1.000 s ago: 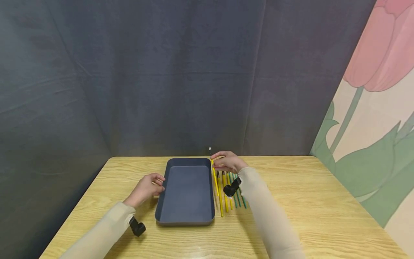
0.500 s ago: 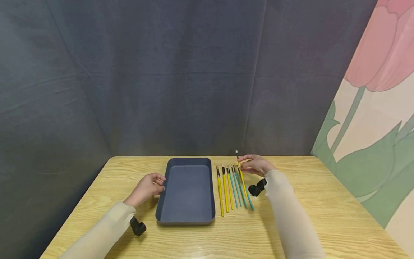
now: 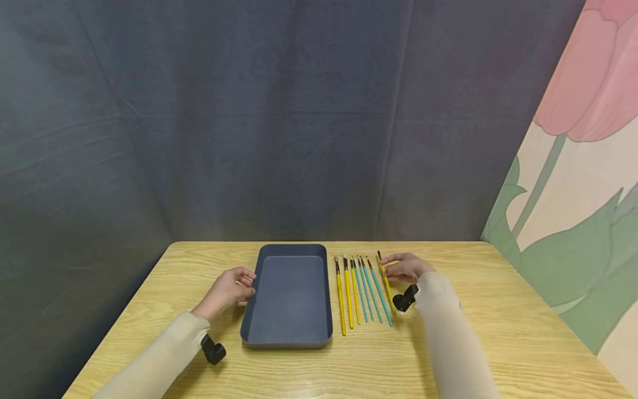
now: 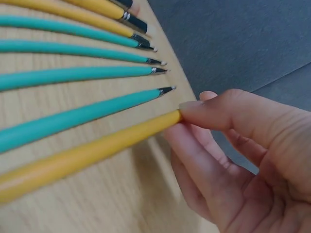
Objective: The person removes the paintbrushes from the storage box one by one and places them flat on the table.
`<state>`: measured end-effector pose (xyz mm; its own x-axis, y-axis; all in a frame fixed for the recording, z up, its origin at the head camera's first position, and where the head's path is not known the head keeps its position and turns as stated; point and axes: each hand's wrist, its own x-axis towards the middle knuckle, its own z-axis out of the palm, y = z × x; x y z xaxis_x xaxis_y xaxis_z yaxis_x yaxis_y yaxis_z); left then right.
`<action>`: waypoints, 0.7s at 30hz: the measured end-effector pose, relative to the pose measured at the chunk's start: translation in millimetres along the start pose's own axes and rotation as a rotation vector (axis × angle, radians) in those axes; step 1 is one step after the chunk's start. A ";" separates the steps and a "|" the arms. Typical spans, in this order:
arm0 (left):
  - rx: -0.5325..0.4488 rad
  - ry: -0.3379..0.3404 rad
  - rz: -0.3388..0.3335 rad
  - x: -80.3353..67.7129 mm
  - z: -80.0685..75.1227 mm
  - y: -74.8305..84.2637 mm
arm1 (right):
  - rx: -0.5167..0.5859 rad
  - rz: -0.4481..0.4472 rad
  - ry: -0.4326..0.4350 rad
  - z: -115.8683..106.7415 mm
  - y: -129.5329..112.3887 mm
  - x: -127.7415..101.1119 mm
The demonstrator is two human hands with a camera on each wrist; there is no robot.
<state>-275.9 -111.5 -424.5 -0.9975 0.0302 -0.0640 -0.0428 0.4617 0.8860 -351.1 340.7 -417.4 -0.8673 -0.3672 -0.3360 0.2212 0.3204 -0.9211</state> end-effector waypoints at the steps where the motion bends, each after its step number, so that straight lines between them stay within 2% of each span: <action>1: 0.000 0.000 0.001 -0.5 -0.1 0.3 | -0.002 -0.002 -0.005 -0.1 2.1 0.6; 10: -0.001 0.002 0.000 -0.7 -0.9 -0.1 | -0.029 0.055 0.064 6.2 6.2 2.9; 21: -0.013 0.000 -0.009 0.0 -0.3 1.2 | -0.134 0.085 0.097 13.9 -0.4 6.0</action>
<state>-276.0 -111.2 -423.3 -0.9971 0.0258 -0.0723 -0.0529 0.4502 0.8914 -350.3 326.2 -421.8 -0.8884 -0.2501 -0.3851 0.2399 0.4624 -0.8536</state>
